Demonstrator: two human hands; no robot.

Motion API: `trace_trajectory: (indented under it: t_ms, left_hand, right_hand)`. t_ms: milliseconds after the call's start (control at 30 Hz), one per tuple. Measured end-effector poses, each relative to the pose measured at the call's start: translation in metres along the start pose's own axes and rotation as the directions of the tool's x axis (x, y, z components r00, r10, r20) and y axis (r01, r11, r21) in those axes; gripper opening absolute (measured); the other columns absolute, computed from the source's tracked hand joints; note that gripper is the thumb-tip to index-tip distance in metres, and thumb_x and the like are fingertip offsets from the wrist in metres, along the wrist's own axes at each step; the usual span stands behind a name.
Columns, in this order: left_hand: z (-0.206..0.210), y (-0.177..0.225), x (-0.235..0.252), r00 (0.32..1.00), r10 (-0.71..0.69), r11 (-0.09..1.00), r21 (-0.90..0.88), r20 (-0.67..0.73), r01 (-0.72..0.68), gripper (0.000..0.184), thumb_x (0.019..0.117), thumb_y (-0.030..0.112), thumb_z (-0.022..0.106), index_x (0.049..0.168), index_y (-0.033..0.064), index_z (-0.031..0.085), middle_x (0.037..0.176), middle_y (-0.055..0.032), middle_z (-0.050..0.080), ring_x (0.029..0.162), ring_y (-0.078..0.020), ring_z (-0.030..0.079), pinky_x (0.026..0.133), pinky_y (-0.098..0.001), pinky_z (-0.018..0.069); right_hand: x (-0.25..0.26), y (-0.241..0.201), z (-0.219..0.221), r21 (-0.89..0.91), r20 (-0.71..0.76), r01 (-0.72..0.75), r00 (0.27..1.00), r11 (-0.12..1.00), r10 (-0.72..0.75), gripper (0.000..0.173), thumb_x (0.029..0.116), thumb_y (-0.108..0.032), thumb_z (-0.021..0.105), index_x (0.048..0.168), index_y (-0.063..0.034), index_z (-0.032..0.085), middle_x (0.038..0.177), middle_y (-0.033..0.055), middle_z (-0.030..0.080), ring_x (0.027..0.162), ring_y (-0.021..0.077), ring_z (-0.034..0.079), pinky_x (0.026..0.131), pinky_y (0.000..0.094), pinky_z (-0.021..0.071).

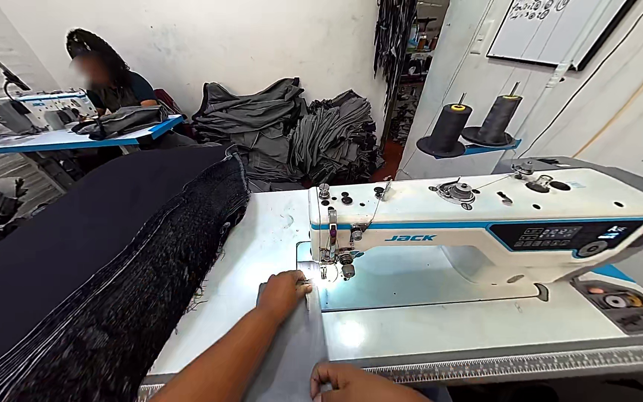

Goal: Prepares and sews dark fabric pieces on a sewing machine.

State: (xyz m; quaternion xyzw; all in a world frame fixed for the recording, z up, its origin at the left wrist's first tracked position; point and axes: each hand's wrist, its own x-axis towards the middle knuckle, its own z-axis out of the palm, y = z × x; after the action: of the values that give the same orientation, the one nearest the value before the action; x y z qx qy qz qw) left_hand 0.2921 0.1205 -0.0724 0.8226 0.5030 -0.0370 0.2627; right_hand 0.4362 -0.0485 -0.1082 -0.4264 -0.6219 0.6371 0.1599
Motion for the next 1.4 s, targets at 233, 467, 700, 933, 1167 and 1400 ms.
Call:
trace_trajectory:
  t_ms: [233,467,700,933,1167,1400]
  left_hand:
    - [0.018,-0.001,0.029,0.973,0.157,0.983,-0.07,-0.171,-0.171,0.036,0.1052,0.029,0.056,0.122,0.0008,0.07,0.125,-0.0157,0.07,0.125,-0.0294,0.061,0.113,-0.048,0.0379]
    - [0.01,0.002,0.035,0.969,0.226,0.974,0.018,-0.099,-0.226,0.038,0.1079,0.026,0.048,0.126,-0.0014,0.068,0.127,-0.0184,0.068,0.128,-0.0309,0.058,0.114,-0.0462,0.0346]
    - [0.012,-0.003,0.036,0.959,0.264,0.964,0.062,-0.102,-0.259,0.04,0.1081,0.029,0.047,0.126,0.0,0.068,0.125,-0.0168,0.069,0.125,-0.0306,0.06,0.113,-0.0472,0.0356]
    - [0.004,-0.005,0.045,0.963,0.26,0.962,0.105,-0.073,-0.252,0.043,0.1086,0.03,0.047,0.119,-0.0067,0.067,0.123,-0.0222,0.067,0.125,-0.0341,0.059,0.113,-0.0477,0.0347]
    - [-0.001,-0.01,0.079,0.932,0.264,0.956,0.195,-0.25,-0.218,0.037,0.1018,0.02,0.056,0.129,-0.0026,0.066,0.133,-0.0202,0.066,0.132,-0.0352,0.057,0.112,-0.0531,0.0381]
    - [-0.012,0.006,0.073,0.934,0.218,0.958,0.245,-0.282,-0.149,0.038,0.1012,0.02,0.059,0.133,0.0013,0.065,0.141,-0.0147,0.062,0.138,-0.0328,0.05,0.117,-0.052,0.0308]
  right_hand:
    - [0.026,-0.012,-0.057,-0.696,-0.425,-0.301,0.904,0.652,-0.036,0.082,0.0945,-0.064,0.058,0.16,-0.0201,0.037,0.169,0.0016,0.028,0.158,0.0368,0.014,0.119,0.0735,0.0033]
    - [0.037,-0.006,-0.054,-0.659,-0.49,-0.375,0.872,0.652,0.006,0.098,0.0864,-0.078,0.055,0.162,-0.021,0.032,0.17,-0.0034,0.025,0.159,0.0347,0.007,0.116,0.0753,-0.0031]
    - [0.037,-0.01,-0.051,-0.664,-0.473,-0.376,0.881,0.646,0.026,0.097,0.0878,-0.077,0.055,0.163,-0.0199,0.032,0.17,-0.0025,0.025,0.159,0.0367,0.006,0.115,0.0768,-0.0024]
    - [0.039,-0.009,-0.052,-0.652,-0.485,-0.376,0.874,0.658,0.019,0.094,0.0886,-0.077,0.053,0.162,-0.0211,0.034,0.169,-0.0027,0.027,0.159,0.0374,0.009,0.116,0.0763,-0.002]
    - [0.041,-0.009,-0.058,-0.642,-0.48,-0.35,0.878,0.683,-0.001,0.079,0.0978,-0.068,0.047,0.161,-0.0218,0.037,0.168,-0.0038,0.03,0.158,0.0361,0.012,0.116,0.0758,-0.0023]
    - [0.045,-0.004,-0.06,-0.642,-0.501,-0.329,0.864,0.692,-0.054,0.075,0.0981,-0.068,0.045,0.158,-0.0229,0.042,0.166,-0.0048,0.036,0.158,0.0338,0.016,0.118,0.0731,-0.0004]
